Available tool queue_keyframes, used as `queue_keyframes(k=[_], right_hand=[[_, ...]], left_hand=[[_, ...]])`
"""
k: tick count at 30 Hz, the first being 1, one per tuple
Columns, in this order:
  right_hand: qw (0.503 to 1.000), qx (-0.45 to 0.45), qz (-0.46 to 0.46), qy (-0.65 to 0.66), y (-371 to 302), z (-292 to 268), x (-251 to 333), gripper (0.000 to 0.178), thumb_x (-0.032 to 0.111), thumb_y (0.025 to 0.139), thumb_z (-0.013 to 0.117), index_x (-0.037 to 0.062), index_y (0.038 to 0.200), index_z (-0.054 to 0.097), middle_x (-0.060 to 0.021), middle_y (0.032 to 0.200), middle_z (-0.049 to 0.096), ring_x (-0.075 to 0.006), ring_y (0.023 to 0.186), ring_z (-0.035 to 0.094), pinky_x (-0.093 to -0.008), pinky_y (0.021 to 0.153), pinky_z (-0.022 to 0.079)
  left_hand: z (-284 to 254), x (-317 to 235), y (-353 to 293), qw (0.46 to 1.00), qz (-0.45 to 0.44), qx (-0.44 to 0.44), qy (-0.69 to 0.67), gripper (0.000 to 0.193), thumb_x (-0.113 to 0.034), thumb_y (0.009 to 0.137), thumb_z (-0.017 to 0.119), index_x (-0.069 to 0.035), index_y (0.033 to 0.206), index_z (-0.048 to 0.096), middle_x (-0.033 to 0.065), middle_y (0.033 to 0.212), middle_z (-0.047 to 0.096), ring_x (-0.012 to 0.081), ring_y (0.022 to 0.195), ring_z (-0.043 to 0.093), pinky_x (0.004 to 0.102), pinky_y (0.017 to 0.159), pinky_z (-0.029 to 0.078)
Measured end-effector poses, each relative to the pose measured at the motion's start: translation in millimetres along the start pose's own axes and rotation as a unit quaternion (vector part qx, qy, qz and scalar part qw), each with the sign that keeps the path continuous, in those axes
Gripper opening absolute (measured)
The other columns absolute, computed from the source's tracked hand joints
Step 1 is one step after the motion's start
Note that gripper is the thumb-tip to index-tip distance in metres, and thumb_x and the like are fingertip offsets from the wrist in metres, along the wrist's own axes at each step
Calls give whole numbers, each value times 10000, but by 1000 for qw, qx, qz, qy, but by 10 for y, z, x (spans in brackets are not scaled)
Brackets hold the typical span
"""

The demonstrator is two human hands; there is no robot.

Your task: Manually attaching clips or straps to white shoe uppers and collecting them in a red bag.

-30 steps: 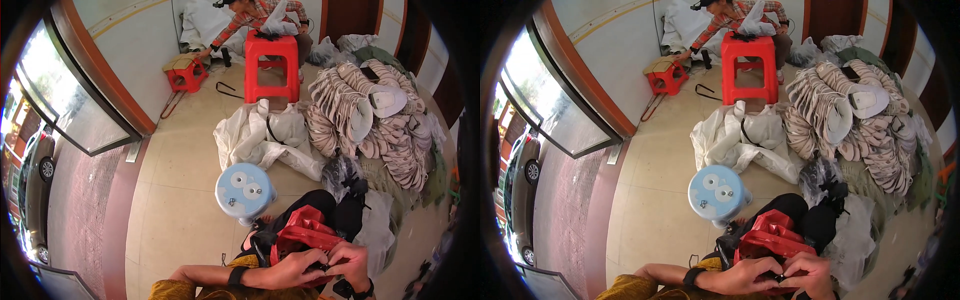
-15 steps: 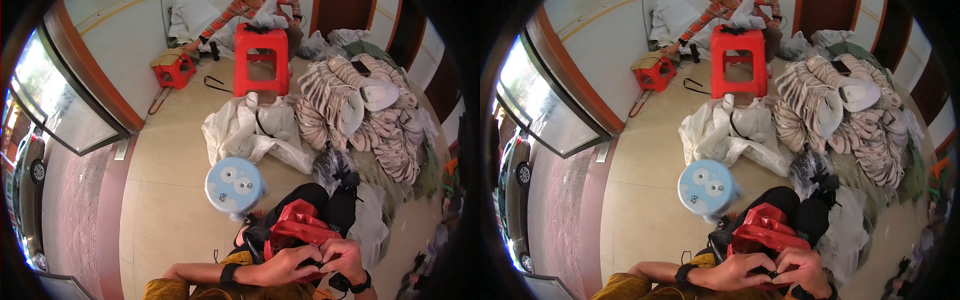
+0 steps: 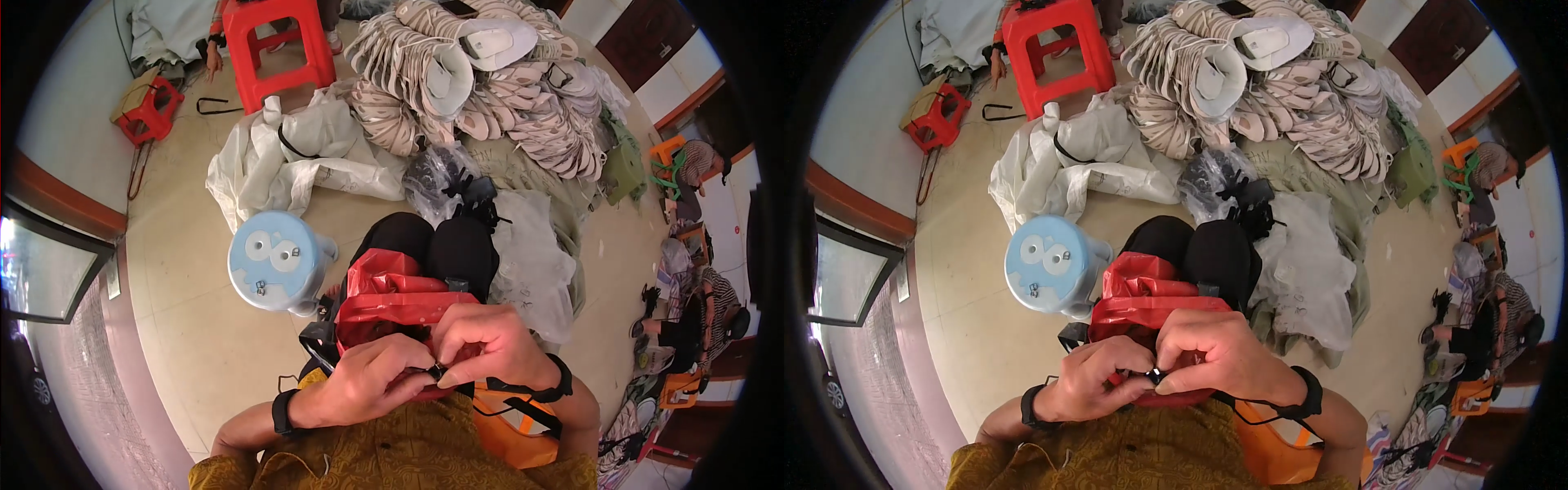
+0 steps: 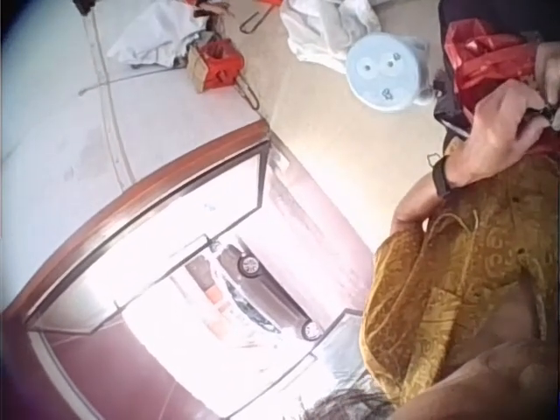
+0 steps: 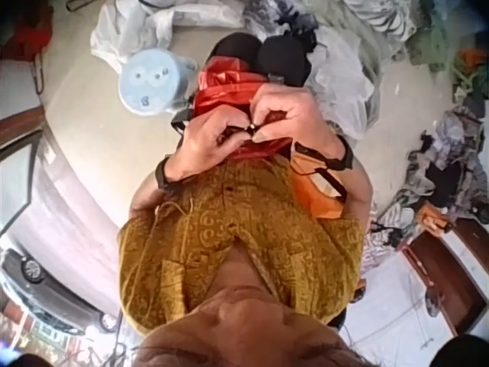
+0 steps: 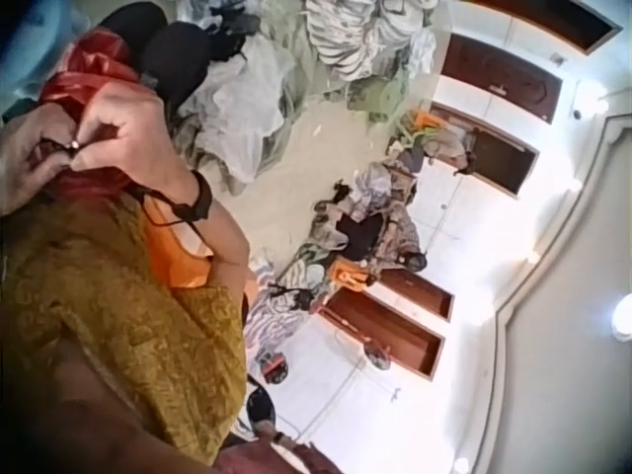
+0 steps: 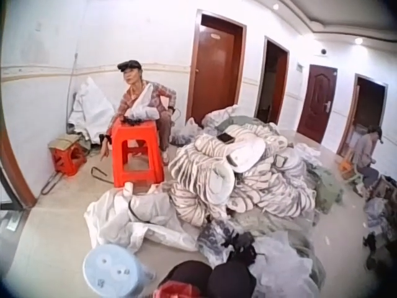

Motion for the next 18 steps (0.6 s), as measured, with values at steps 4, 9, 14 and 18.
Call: queue_keyframes(k=[4,9,14,18], right_hand=[[1000,7,-15,-2,-20,-12,18,178,60,577,736,15,649,579,-64,750,573,-144,661,557,-228,556,414],[999,18,-36,4,-14,-5,54,193,83,582,743,20,645,572,-54,745,571,-141,644,553,-230,540,409],[999,17,-30,25,-14,-5,65,184,71,588,744,22,649,577,-49,748,571,-132,642,546,-227,538,404],[996,25,10,90,-18,23,-37,177,50,588,744,13,650,582,-42,735,564,-115,646,536,-218,540,393]], left_hand=[[66,-10,0,999,-41,18,0,251,33,632,682,5,836,539,101,790,586,193,683,592,259,580,478],[70,16,15,997,-68,19,-28,241,31,642,665,-12,834,526,76,784,566,201,646,576,266,546,472],[51,6,34,996,-84,23,-34,230,45,641,658,0,833,540,86,786,580,190,659,586,255,563,473],[52,-13,41,997,-70,32,-28,220,53,642,656,7,832,555,95,787,595,173,675,597,248,579,476]])
Point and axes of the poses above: each hand's wrist, its own y-axis towards the middle knuckle, its own z-axis out of the palm, x = y × z, the point moved 9 cm from there along y, towards the middle knuckle
